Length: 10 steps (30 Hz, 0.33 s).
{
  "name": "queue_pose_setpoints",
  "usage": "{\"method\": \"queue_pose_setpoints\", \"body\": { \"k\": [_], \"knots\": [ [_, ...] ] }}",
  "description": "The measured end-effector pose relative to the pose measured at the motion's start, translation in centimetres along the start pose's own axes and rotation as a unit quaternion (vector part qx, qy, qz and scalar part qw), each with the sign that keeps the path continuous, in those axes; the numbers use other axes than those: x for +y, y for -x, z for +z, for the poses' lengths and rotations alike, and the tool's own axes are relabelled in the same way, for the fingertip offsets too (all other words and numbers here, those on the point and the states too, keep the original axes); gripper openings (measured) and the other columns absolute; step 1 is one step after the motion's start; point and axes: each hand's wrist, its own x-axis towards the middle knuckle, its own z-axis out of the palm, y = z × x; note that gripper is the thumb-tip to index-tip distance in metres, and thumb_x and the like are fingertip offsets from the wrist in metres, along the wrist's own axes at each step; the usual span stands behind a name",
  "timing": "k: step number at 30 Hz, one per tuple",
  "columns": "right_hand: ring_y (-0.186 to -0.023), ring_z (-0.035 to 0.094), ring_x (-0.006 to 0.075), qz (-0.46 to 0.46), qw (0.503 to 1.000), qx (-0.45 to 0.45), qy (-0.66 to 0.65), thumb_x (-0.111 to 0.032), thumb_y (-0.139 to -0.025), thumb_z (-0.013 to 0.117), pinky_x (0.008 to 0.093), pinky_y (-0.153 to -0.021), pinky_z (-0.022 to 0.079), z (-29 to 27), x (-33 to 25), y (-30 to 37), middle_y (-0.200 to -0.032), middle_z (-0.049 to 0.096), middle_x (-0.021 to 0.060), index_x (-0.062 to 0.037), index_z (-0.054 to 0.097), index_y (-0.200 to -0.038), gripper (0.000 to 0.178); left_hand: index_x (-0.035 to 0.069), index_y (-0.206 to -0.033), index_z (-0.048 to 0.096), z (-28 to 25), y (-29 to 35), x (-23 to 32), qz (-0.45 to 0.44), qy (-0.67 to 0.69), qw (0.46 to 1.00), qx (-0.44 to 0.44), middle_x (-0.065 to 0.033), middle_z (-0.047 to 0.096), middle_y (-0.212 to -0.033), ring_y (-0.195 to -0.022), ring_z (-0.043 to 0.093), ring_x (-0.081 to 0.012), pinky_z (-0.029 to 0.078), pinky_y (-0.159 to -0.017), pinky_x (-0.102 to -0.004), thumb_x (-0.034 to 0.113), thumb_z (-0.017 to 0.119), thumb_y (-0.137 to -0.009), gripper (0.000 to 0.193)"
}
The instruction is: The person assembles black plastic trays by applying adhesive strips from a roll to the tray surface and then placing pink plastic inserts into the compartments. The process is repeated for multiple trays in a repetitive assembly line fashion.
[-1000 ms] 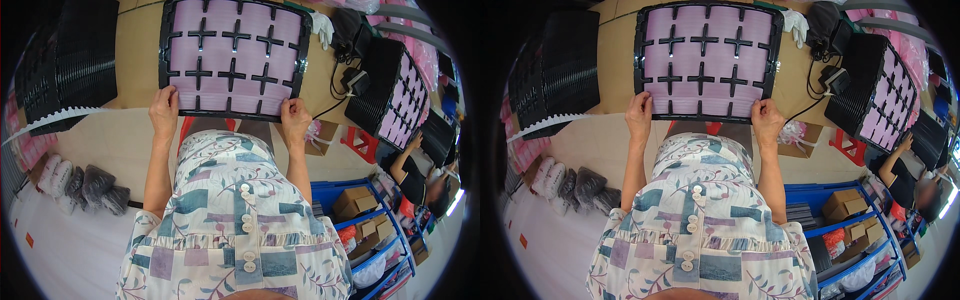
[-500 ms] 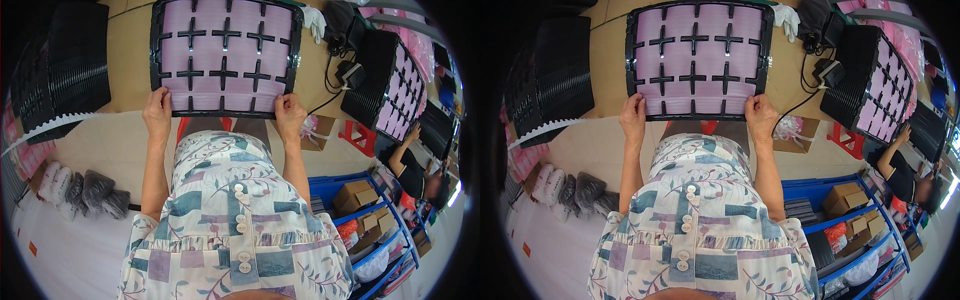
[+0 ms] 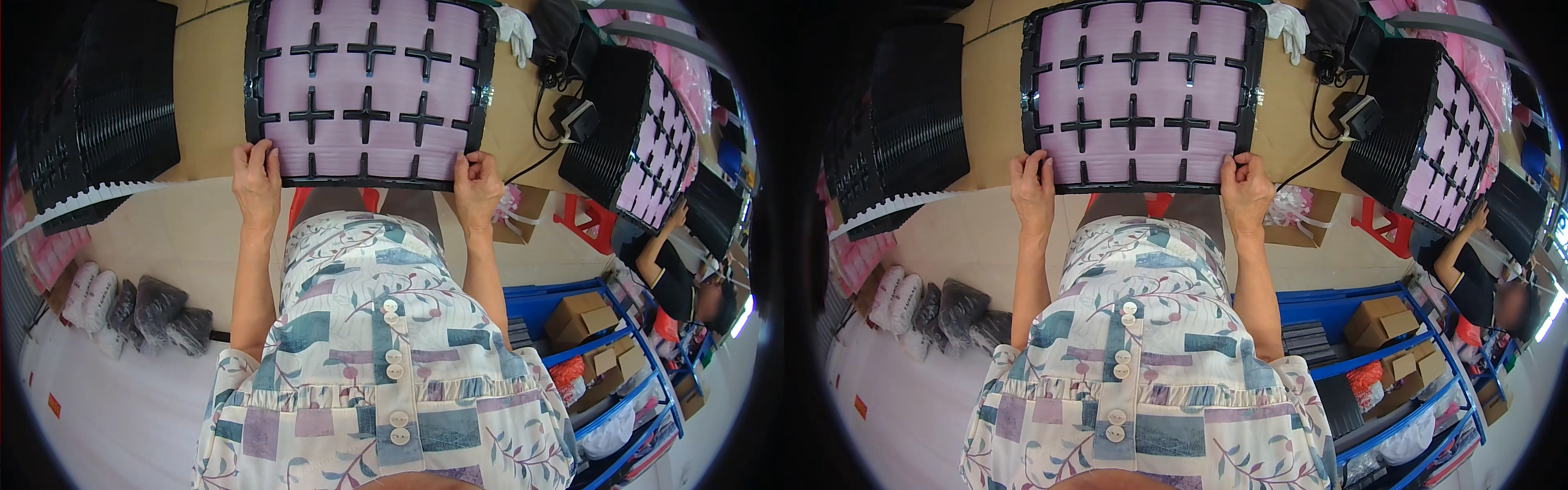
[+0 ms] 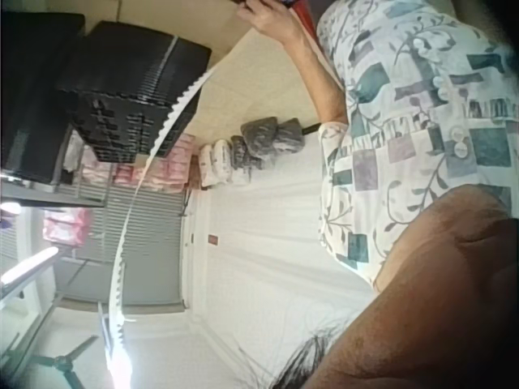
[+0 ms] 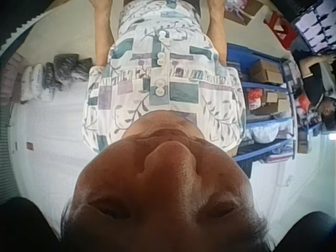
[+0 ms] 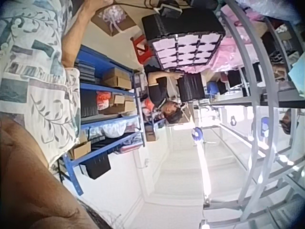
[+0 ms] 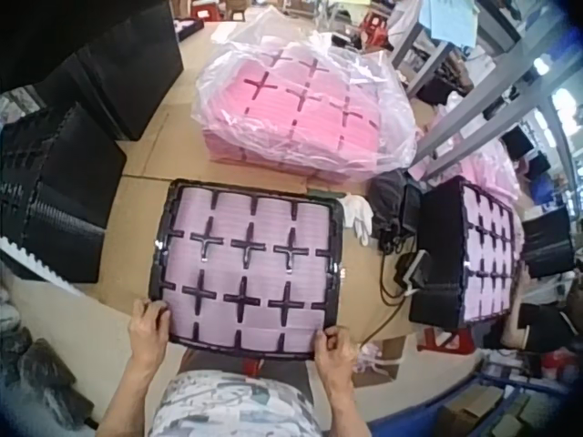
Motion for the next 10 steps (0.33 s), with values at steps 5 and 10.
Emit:
{"method": "queue_pose_setpoints", "body": {
  "k": [5,10],
  "knots": [
    [-0.072,0.059,0.0279,-0.19,0.981,-0.009,0.033,-0.003,-0.08,0.069,0.0394,-0.067,0.046,-1.0,0.6,0.6,-0.079,0.061,0.0095,-0.0024,0.062,-0.088,0.01,0.004,-0.106,0.066,-0.9,0.3,1.3,0.092,-0.045,0.995,-0.002,-0.0136,0.058,-0.107,-0.098,0.058,-0.0327,0.048,-0.086,-0.0438,0.006,0.071,-0.081,0.025],
    [-0.112,0.057,0.0312,-0.297,0.941,-0.102,0.123,-0.008,-0.082,0.069,0.0449,-0.101,0.042,-2.0,-0.9,1.2,-0.122,0.06,0.0161,-0.0041,0.063,-0.114,0.033,0.005,-0.113,0.063,-0.9,1.2,2.6,0.179,-0.022,0.981,-0.066,-0.0172,0.056,-0.123,-0.111,0.056,-0.0351,0.047,-0.094,-0.0427,0.008,0.073,-0.08,0.035]
  ]
}}
